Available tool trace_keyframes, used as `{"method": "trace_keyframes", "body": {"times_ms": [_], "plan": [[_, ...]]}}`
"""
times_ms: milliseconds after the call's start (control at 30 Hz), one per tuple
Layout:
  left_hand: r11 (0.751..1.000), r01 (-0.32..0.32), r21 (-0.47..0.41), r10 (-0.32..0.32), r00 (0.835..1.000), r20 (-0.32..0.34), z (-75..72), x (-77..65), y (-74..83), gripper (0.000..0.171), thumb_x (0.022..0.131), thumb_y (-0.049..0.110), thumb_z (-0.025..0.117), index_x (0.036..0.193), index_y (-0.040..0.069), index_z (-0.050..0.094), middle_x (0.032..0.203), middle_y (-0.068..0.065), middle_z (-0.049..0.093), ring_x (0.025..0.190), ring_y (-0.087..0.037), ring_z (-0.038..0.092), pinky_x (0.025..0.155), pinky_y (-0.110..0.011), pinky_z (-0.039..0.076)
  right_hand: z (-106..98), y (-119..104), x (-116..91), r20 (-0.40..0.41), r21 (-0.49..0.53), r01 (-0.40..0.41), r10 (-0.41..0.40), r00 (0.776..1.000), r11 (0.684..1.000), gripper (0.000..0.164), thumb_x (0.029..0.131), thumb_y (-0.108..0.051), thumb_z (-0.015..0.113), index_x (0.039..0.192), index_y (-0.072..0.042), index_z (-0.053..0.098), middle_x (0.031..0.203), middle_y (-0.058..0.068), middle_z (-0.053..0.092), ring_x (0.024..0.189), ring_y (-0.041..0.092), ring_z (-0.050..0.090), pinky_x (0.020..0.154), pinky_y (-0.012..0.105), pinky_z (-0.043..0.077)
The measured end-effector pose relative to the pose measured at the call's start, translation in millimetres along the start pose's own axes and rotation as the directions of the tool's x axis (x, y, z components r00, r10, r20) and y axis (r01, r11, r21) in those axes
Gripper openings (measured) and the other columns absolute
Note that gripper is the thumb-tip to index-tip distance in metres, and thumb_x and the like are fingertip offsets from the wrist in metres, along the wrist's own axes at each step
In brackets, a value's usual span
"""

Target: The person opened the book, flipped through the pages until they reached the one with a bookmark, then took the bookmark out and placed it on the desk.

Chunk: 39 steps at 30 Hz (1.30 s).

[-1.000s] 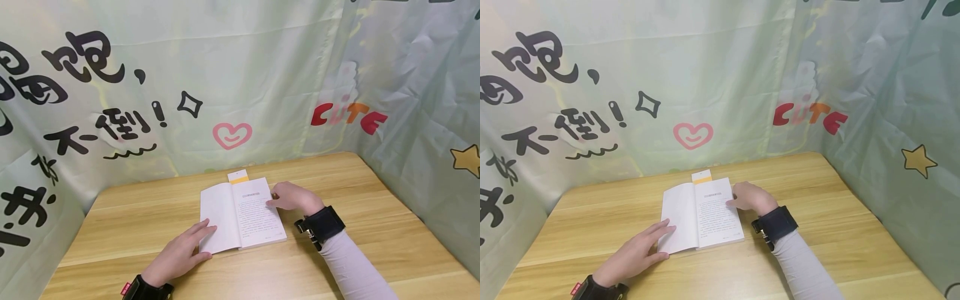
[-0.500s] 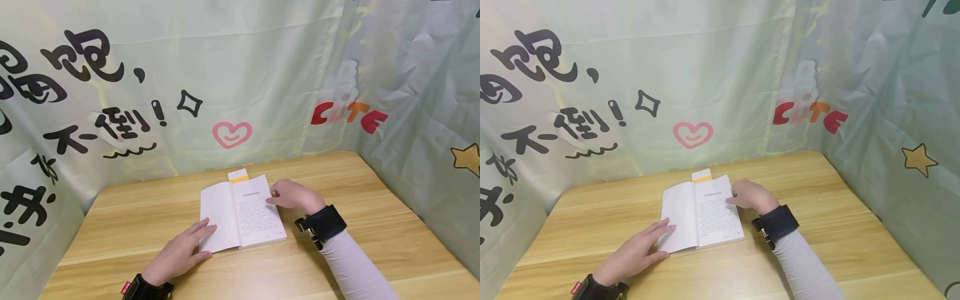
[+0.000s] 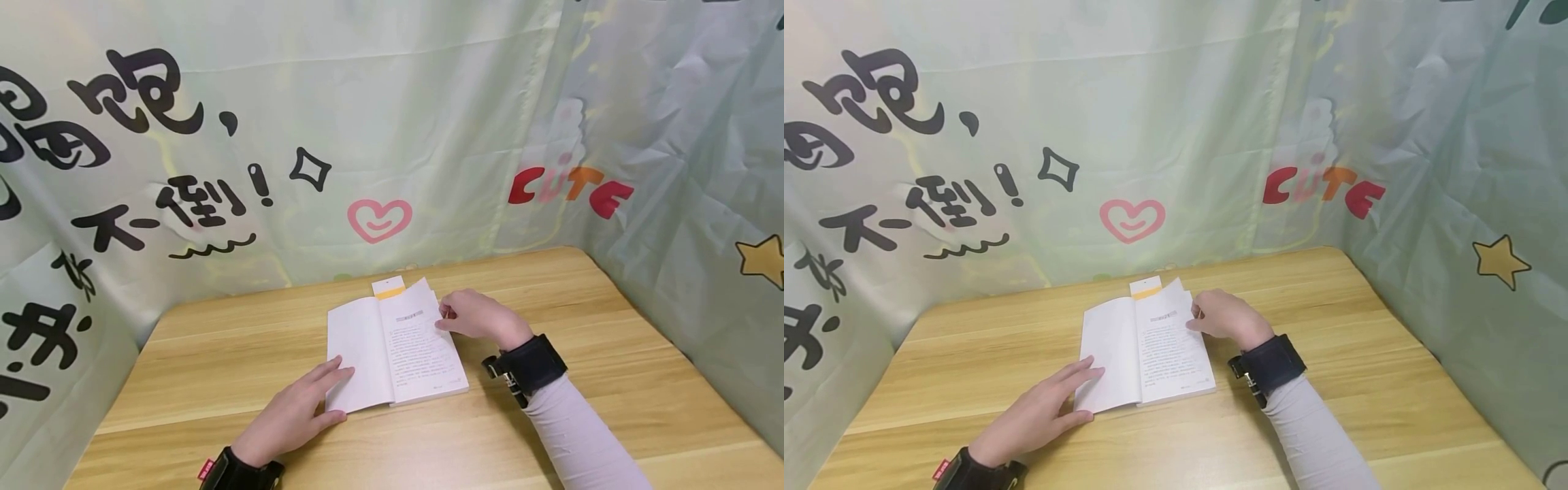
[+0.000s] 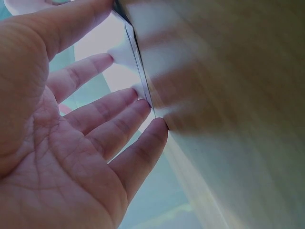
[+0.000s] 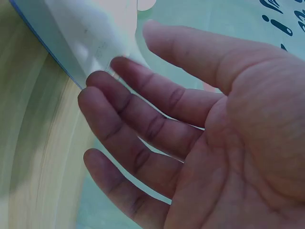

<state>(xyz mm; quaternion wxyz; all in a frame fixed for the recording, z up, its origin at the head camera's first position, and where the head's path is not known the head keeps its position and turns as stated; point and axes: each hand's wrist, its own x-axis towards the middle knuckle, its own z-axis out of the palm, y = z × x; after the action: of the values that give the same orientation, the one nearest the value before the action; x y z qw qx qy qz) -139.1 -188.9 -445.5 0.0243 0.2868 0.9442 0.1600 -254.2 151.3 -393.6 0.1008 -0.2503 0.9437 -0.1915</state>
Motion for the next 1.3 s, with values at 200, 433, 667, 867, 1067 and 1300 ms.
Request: {"method": "trace_keyframes", "body": {"times_ms": [200, 433, 667, 867, 1067, 1300], "plan": [[1.0, -0.001, 0.005, 0.001, 1.0, -0.004, 0.0, 0.2, -0.1, 0.066, 0.087, 0.042, 0.068, 0.145, 0.018, 0.046, 0.15, -0.011, 0.035, 0.131, -0.027, 0.04, 0.096, -0.046, 0.043, 0.9, 1.6, 0.1, 0.002, 0.017, -0.001, 0.001, 1.0, 1.0, 0.03, 0.087, -0.025, 0.072, 0.068, -0.01, 0.055, 0.059, -0.004, 0.034, 0.053, 0.012, 0.036, 0.051, 0.025, 0.027], [1.0, -0.002, 0.009, 0.002, 1.0, -0.007, 1.0, -0.4, -0.7, 0.066, 0.087, 0.043, 0.067, 0.145, 0.019, 0.046, 0.15, -0.011, 0.035, 0.131, -0.027, 0.04, 0.095, -0.046, 0.043, 2.4, 2.9, 1.0, 0.009, 0.024, 0.014, -0.014, 1.0, 1.0, 0.032, 0.089, -0.024, 0.07, 0.064, -0.012, 0.054, 0.057, -0.006, 0.033, 0.05, 0.01, 0.033, 0.05, 0.024, 0.026], [1.0, -0.01, 0.009, 0.011, 1.0, -0.019, 0.7, -0.6, -0.5, 0.066, 0.087, 0.042, 0.068, 0.145, 0.018, 0.046, 0.15, -0.011, 0.036, 0.13, -0.027, 0.04, 0.095, -0.046, 0.043, 1.5, 1.7, 0.6, 0.004, 0.012, 0.037, -0.037, 0.999, 0.999, 0.032, 0.09, -0.022, 0.069, 0.063, -0.012, 0.053, 0.057, -0.006, 0.033, 0.05, 0.01, 0.033, 0.05, 0.024, 0.026], [1.0, -0.015, -0.002, 0.014, 1.0, -0.022, 1.7, -1.3, -1.0, 0.066, 0.087, 0.042, 0.068, 0.145, 0.019, 0.047, 0.15, -0.01, 0.035, 0.13, -0.026, 0.04, 0.094, -0.046, 0.044, -0.4, -0.6, -0.2, 0.004, 0.023, 0.008, -0.008, 1.0, 1.0, 0.032, 0.091, -0.025, 0.067, 0.064, -0.012, 0.057, 0.056, -0.006, 0.033, 0.049, 0.01, 0.033, 0.048, 0.024, 0.026], [1.0, -0.006, 0.0, 0.006, 1.0, -0.011, 2.4, -0.6, -2.2, 0.066, 0.087, 0.043, 0.068, 0.145, 0.02, 0.046, 0.151, -0.01, 0.034, 0.131, -0.026, 0.039, 0.095, -0.046, 0.044, -3.6, -4.9, -1.7, -0.009, 0.029, 0.072, -0.072, 0.997, 0.997, 0.032, 0.093, -0.028, 0.064, 0.068, -0.01, 0.057, 0.057, -0.006, 0.033, 0.051, 0.009, 0.033, 0.05, 0.024, 0.027], [1.0, -0.004, 0.004, 0.004, 1.0, -0.008, 3.3, -0.2, -3.7, 0.067, 0.087, 0.044, 0.067, 0.145, 0.021, 0.046, 0.151, -0.009, 0.035, 0.131, -0.026, 0.039, 0.095, -0.046, 0.043, -7.5, -11.1, -3.3, -0.007, 0.074, 0.154, -0.154, 0.988, 0.985, 0.03, 0.096, -0.031, 0.06, 0.071, -0.015, 0.054, 0.057, -0.008, 0.038, 0.051, 0.007, 0.035, 0.05, 0.023, 0.03]]}}
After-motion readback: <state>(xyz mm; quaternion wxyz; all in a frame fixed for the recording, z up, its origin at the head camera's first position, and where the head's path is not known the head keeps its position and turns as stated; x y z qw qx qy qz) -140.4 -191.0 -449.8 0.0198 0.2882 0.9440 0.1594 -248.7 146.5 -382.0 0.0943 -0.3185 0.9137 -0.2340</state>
